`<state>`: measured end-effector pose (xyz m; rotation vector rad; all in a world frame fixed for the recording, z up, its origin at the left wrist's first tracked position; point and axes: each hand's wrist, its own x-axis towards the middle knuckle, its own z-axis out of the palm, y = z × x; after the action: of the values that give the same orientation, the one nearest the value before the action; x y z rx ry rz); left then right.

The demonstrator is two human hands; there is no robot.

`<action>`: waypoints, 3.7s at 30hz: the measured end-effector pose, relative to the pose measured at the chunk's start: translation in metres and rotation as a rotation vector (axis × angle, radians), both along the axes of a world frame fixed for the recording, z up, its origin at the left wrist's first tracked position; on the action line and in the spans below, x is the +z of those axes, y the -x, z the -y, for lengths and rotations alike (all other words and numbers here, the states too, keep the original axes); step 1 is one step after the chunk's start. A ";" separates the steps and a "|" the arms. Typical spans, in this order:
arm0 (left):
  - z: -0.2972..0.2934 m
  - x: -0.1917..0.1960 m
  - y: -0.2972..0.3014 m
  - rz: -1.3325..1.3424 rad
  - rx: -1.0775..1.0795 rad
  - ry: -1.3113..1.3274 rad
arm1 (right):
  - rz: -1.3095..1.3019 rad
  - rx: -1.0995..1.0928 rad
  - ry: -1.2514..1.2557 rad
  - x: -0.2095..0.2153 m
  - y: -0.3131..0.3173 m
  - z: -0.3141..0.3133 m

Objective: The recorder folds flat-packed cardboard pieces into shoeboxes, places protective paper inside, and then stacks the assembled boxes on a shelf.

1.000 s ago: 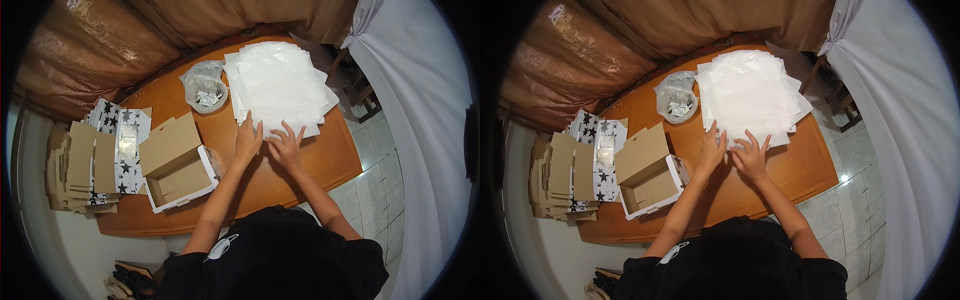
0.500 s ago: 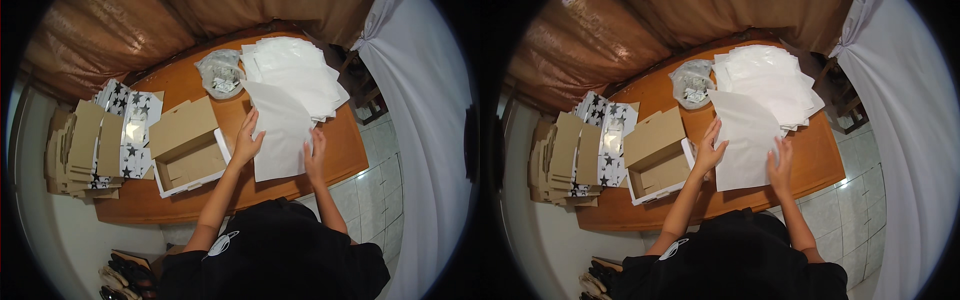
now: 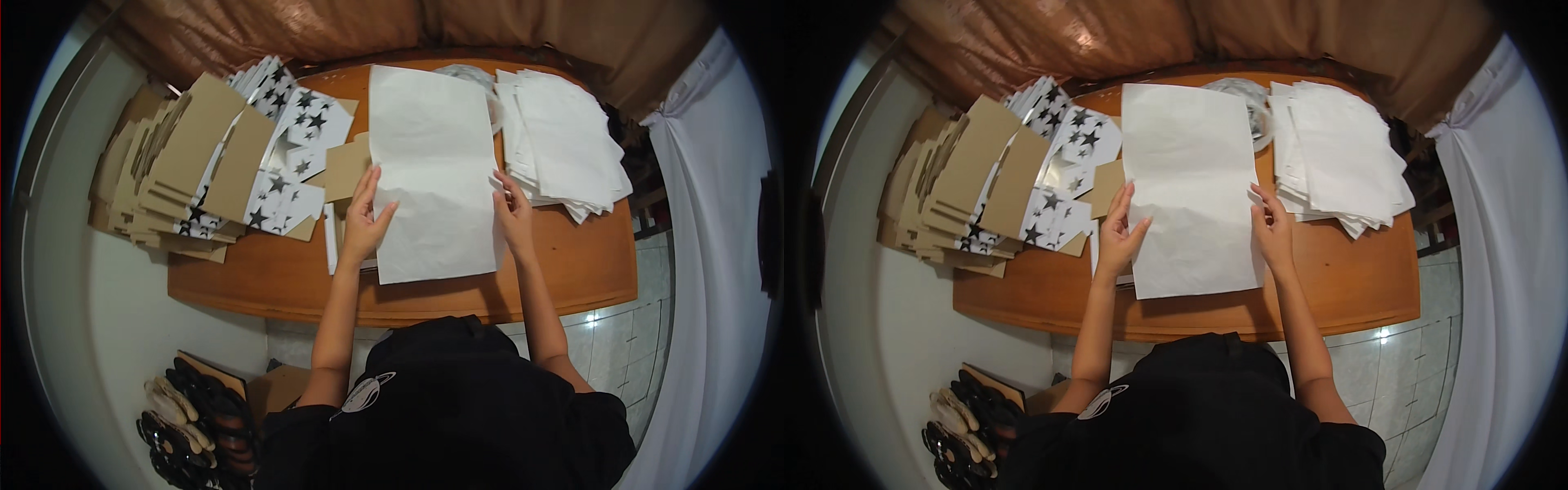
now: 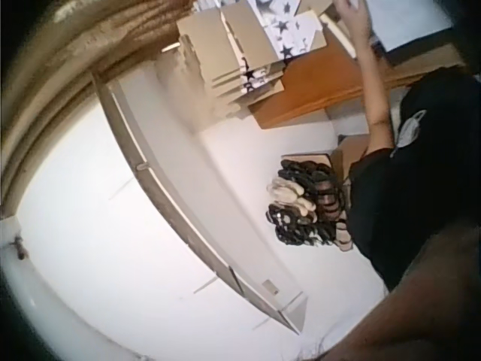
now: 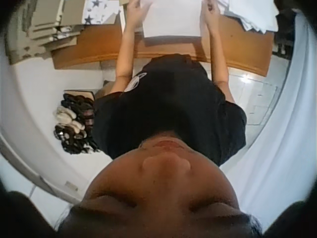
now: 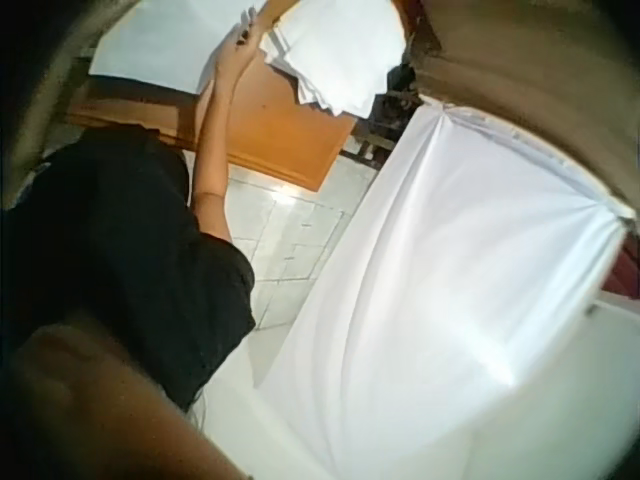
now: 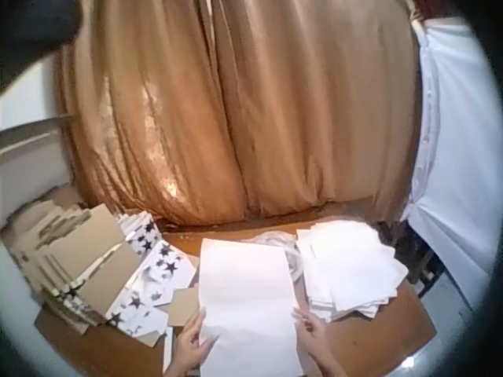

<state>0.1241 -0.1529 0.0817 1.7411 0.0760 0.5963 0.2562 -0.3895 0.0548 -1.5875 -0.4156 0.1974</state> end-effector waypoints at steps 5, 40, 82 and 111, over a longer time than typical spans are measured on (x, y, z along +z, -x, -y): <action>-0.055 -0.022 0.025 -0.156 0.141 -0.068 | 0.141 0.103 0.124 -0.015 0.005 -0.062; -0.046 -0.100 0.004 -0.993 -0.362 -1.244 | 0.920 0.819 1.523 -0.054 0.017 -0.110; 0.000 -0.070 -0.270 -0.523 -0.191 -1.232 | 0.772 -0.114 0.791 -0.075 -0.193 -0.096; -0.049 -0.039 0.073 -0.402 0.612 -0.633 | 0.325 0.331 0.364 0.003 0.040 -0.107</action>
<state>0.0509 -0.1039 0.0422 2.4568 0.7975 0.7470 0.2164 -0.2825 0.0574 -1.9086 -0.9407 0.2801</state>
